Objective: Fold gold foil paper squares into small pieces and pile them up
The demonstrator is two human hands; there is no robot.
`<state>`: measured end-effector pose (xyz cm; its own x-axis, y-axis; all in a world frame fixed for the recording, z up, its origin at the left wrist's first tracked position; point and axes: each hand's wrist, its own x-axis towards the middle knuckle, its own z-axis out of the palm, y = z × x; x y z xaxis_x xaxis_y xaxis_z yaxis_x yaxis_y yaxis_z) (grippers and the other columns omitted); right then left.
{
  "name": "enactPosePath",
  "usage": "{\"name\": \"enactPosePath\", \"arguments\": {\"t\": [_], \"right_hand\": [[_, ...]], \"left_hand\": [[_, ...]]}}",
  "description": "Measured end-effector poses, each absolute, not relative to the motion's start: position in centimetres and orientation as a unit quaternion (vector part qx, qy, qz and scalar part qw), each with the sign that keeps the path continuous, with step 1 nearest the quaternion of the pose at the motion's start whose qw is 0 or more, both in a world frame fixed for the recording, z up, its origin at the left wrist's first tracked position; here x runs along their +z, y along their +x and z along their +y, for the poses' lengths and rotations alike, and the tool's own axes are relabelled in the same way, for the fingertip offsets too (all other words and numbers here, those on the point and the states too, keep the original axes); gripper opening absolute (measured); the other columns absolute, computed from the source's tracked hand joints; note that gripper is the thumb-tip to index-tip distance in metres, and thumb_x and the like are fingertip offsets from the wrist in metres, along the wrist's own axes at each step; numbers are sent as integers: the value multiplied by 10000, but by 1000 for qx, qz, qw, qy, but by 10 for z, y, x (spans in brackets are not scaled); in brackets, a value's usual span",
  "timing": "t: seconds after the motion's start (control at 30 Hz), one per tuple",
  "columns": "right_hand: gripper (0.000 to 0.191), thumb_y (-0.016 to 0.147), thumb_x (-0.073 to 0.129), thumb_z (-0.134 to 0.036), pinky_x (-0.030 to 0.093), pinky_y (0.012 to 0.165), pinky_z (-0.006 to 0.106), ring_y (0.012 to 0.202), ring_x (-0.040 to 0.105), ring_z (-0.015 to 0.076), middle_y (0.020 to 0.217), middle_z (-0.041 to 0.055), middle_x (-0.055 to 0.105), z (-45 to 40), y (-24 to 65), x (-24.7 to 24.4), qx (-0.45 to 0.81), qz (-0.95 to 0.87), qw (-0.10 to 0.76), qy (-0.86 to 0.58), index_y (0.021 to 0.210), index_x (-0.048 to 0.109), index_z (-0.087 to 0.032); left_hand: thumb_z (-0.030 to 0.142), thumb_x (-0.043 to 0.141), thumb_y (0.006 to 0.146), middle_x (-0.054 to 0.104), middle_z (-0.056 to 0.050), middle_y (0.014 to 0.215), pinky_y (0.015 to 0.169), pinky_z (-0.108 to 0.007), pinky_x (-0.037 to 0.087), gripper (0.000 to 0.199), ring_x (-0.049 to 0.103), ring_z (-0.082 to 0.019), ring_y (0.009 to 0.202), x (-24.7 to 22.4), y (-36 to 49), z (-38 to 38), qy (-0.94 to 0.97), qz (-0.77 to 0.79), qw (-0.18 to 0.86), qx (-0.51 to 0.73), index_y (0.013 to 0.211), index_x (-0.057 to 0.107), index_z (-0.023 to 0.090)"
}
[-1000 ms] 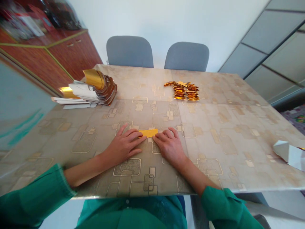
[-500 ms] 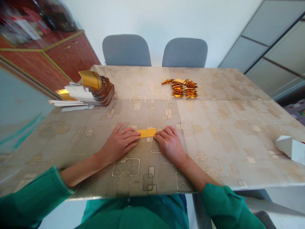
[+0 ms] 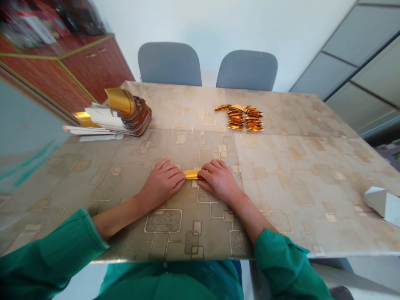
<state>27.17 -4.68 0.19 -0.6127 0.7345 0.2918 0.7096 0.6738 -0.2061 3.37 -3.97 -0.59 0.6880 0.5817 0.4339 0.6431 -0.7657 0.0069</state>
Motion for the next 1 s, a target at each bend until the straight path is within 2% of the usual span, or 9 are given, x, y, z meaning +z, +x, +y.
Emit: {"name": "enactPosePath", "arguments": {"t": [0.13,0.37,0.8,1.0], "right_hand": [[113,953,585,-252,396,844,335,905,554,188,954,52,687,-45,272,0,68,-881,203,-421,946,688,-205],[144,965,580,-293,415,833,331,895,558,183,972,52,683,-43,276,-2,114,-877,232,-406,968,702,-217],[151,942,615,-336,446,847,356,976,566,205,1073,78,665,-46,277,-4,122,-865,224,-433,974,704,-218],[141,950,601,-286,447,811,346,919,559,206,967,69,674,-46,270,-9,94,-854,250,-446,1024,700,-219]], "left_hand": [[201,511,976,694,-18,848,1071,-439,380,189,590,-172,834,-6,35,-40,-908,-356,45,-218,899,684,192],[331,638,929,697,-18,930,1067,-468,357,135,583,-200,890,-6,33,-42,-909,-363,10,-203,909,677,204],[283,604,958,690,13,902,1090,-470,332,120,582,-175,883,-6,31,-41,-911,-355,9,-209,920,716,259],[275,601,958,683,5,892,1117,-490,306,139,580,-171,880,-5,32,-41,-910,-358,4,-209,896,724,257]]}}
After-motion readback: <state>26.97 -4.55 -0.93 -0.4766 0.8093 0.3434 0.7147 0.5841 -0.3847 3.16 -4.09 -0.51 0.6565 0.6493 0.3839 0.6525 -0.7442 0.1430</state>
